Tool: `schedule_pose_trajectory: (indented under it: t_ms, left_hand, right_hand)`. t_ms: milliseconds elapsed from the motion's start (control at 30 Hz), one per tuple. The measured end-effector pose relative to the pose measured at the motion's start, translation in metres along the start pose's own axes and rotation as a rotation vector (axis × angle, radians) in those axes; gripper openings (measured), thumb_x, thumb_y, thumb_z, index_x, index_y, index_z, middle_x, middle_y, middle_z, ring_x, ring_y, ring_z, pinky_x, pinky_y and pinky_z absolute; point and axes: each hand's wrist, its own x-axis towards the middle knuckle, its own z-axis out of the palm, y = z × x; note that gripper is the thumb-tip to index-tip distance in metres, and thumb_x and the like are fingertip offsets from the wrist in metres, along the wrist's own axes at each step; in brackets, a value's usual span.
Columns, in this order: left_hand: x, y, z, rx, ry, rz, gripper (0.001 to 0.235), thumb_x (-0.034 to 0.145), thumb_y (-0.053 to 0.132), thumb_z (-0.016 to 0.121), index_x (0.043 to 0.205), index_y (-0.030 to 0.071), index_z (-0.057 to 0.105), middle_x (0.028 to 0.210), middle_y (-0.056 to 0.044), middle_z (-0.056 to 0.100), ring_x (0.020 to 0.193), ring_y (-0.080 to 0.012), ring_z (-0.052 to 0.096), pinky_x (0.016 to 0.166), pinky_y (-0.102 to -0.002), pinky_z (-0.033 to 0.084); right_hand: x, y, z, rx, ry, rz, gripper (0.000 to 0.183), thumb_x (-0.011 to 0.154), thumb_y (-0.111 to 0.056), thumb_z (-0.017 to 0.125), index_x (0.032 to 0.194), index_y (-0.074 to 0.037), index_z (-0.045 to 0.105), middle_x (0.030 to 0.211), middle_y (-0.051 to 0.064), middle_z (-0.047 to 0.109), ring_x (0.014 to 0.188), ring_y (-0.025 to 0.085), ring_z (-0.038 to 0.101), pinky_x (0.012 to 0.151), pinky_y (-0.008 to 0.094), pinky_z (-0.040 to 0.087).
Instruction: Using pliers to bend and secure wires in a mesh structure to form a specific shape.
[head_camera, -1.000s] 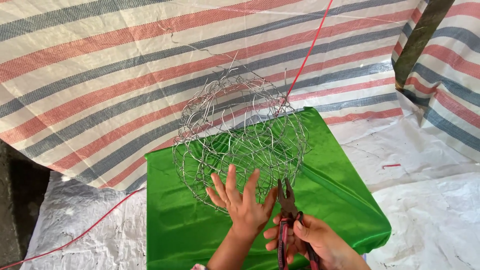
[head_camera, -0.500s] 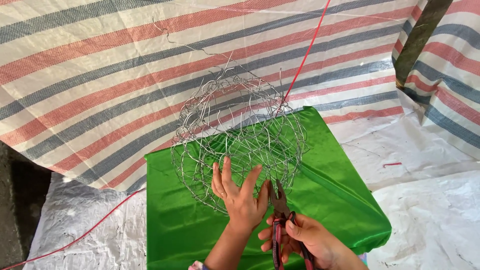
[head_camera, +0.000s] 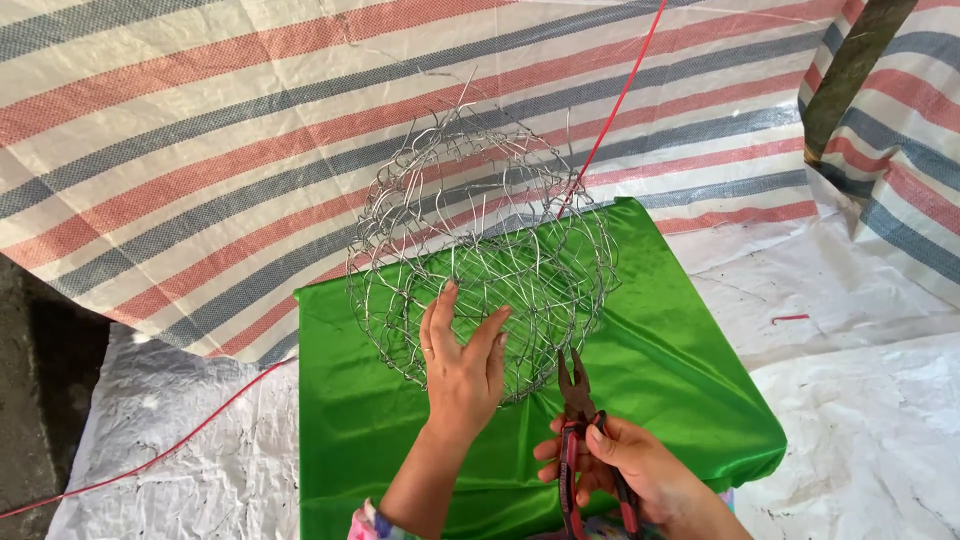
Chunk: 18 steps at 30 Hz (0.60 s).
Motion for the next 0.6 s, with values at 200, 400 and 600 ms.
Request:
schedule_pose_trajectory:
  t_ms: [200,400,600]
  left_hand:
    - [-0.003,-0.005,-0.001,-0.009,-0.025,0.012,0.033,0.093,0.007,0.071,0.125,0.013,0.072,0.155,-0.021,0.033,0.141,-0.0414,0.043,0.121,-0.056,0.035]
    - [-0.003,-0.006,-0.001,-0.010,-0.019,0.017,0.032,0.094,0.010,0.072,0.125,0.013,0.072,0.154,-0.022,0.034,0.141,-0.0420,0.044,0.121,-0.056,0.035]
    - [-0.003,-0.004,-0.003,-0.002,-0.037,0.006,0.032,0.094,0.011,0.071,0.126,0.012,0.073,0.157,-0.022,0.033,0.143,-0.0402,0.043,0.122,-0.055,0.032]
  right_hand:
    - [0.006,0.014,-0.005,0.017,-0.046,0.090,0.045,0.098,-0.019,0.053,0.133,0.009,0.056,0.119,0.040,0.073,0.099,0.049,0.075,0.057,0.040,0.061]
    - [0.004,0.014,0.027,0.200,-0.193,0.286,0.049,0.098,-0.021,0.054,0.139,0.004,0.050,0.137,0.039,0.063,0.122,0.051,0.066,0.070,0.041,0.065]
    - [0.019,0.017,0.046,0.199,-0.056,0.171,0.049,0.103,-0.027,0.045,0.135,0.010,0.052,0.121,0.040,0.069,0.100,0.047,0.073,0.062,0.037,0.064]
